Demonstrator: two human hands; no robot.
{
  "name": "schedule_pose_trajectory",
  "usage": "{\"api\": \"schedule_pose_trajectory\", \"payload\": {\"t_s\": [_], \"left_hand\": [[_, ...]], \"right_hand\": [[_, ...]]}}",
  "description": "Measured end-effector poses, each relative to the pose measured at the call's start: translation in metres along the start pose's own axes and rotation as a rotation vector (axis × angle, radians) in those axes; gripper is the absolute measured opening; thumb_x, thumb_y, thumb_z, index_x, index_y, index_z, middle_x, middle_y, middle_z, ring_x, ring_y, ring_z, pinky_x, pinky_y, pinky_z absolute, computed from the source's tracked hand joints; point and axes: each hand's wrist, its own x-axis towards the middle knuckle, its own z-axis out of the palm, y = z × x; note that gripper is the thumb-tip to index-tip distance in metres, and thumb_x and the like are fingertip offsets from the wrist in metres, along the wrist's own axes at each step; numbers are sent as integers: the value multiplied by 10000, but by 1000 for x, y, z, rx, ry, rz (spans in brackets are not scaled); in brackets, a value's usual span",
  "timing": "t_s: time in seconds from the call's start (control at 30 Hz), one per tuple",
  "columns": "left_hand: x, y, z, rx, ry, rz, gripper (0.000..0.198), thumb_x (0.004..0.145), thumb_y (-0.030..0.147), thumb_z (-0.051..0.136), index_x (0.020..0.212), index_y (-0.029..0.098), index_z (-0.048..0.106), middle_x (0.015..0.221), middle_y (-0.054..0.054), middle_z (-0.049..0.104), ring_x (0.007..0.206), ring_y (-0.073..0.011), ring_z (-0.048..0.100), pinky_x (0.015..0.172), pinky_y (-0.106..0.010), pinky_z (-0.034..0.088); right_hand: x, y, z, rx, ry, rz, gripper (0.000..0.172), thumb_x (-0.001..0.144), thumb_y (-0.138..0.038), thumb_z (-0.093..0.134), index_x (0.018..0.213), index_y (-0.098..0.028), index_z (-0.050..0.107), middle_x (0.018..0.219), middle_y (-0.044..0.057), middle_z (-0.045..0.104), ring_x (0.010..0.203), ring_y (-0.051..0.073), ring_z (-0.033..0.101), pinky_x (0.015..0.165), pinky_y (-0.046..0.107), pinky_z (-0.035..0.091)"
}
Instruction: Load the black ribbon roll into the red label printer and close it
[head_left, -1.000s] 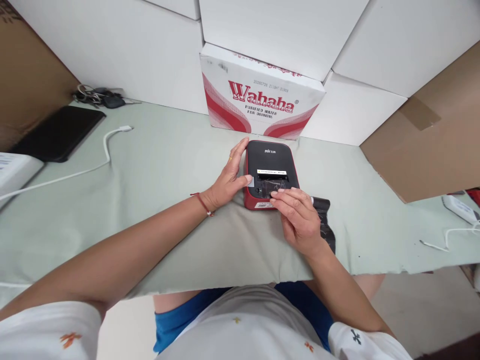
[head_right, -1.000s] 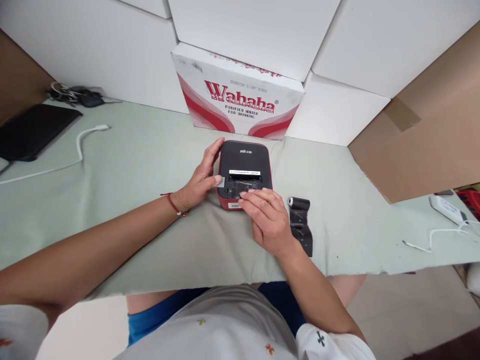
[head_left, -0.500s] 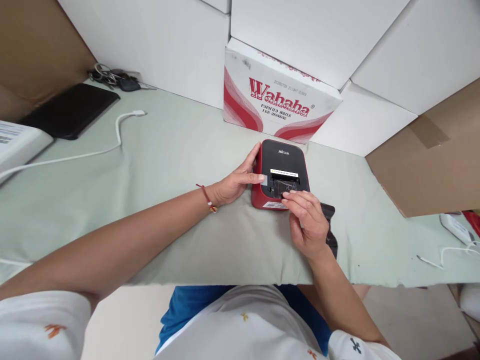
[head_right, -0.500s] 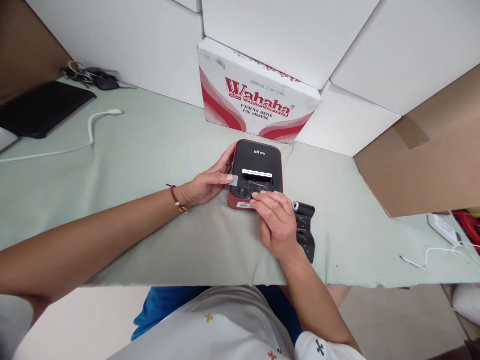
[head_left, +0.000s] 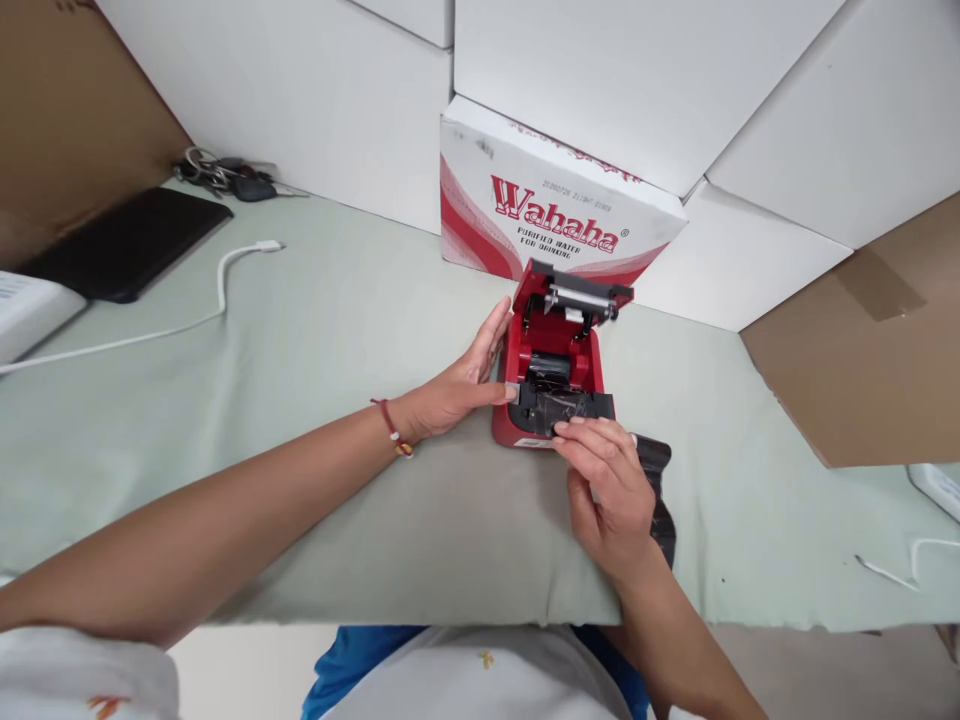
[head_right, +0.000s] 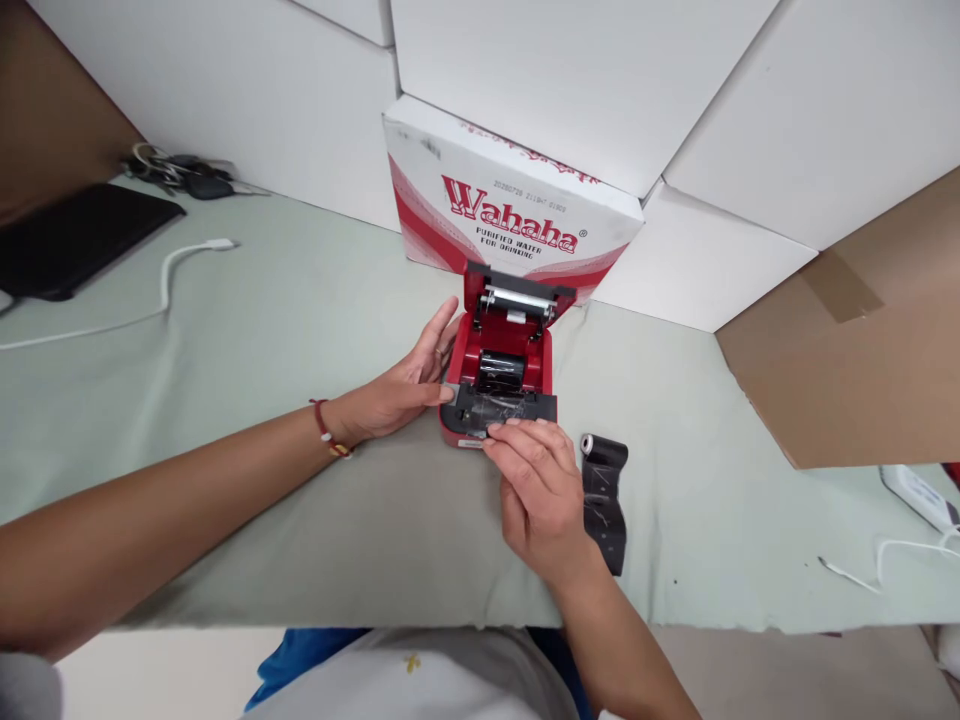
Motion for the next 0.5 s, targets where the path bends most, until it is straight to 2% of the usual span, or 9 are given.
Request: {"api": "schedule_pose_trajectory", "payload": {"t_s": [0.1, 0.2, 0.33, 0.4, 0.5], "left_hand": [[-3, 4, 0, 9, 0, -20, 1168, 877, 583, 898, 1796, 524, 180, 1942, 24, 153, 1810, -349, 133, 1469, -599, 193], [-6, 7, 0, -9, 0, -21, 1054, 925, 584, 853, 1786, 504, 249, 1931, 12, 206, 1798, -360, 188, 1467, -592, 222], [-6, 6, 1, -54, -7, -42, 1047, 924, 570, 859, 1783, 474, 268, 1920, -11, 244, 1781, -374, 240, 1447, -611, 276], [-5, 4, 1, -77, 1, -52, 1021, 927, 552, 860, 1774, 462, 298, 1918, -14, 254, 1781, -372, 239, 1451, -609, 269], [-2, 4, 2, -99, 29, -48, 988, 929, 535, 860, 1763, 437, 339, 1913, -21, 267, 1789, -370, 213, 1464, -607, 236]], "right_hand": [[6, -4, -11, 32, -56, 22, 491, 1011, 14, 573, 1413, -241, 695, 1271, 103, 837, 1226, 252, 767, 1098, 494, 626], [20, -3, -36, 117, -172, 91, 442, 1040, -30, 593, 1427, -224, 683, 1328, 118, 814, 1256, 245, 759, 1087, 452, 638], [59, 19, -67, 88, -245, 176, 288, 1085, -114, 617, 1292, -263, 750, 1278, 78, 834, 1170, 224, 793, 996, 388, 655], [83, 36, -64, 70, -312, 152, 232, 1104, -155, 603, 1216, -264, 774, 1188, 53, 856, 1084, 211, 813, 948, 366, 655], [117, 61, -36, -20, -564, 138, 206, 1082, -175, 617, 1153, -244, 798, 1121, 41, 864, 972, 205, 822, 843, 332, 638]]}}
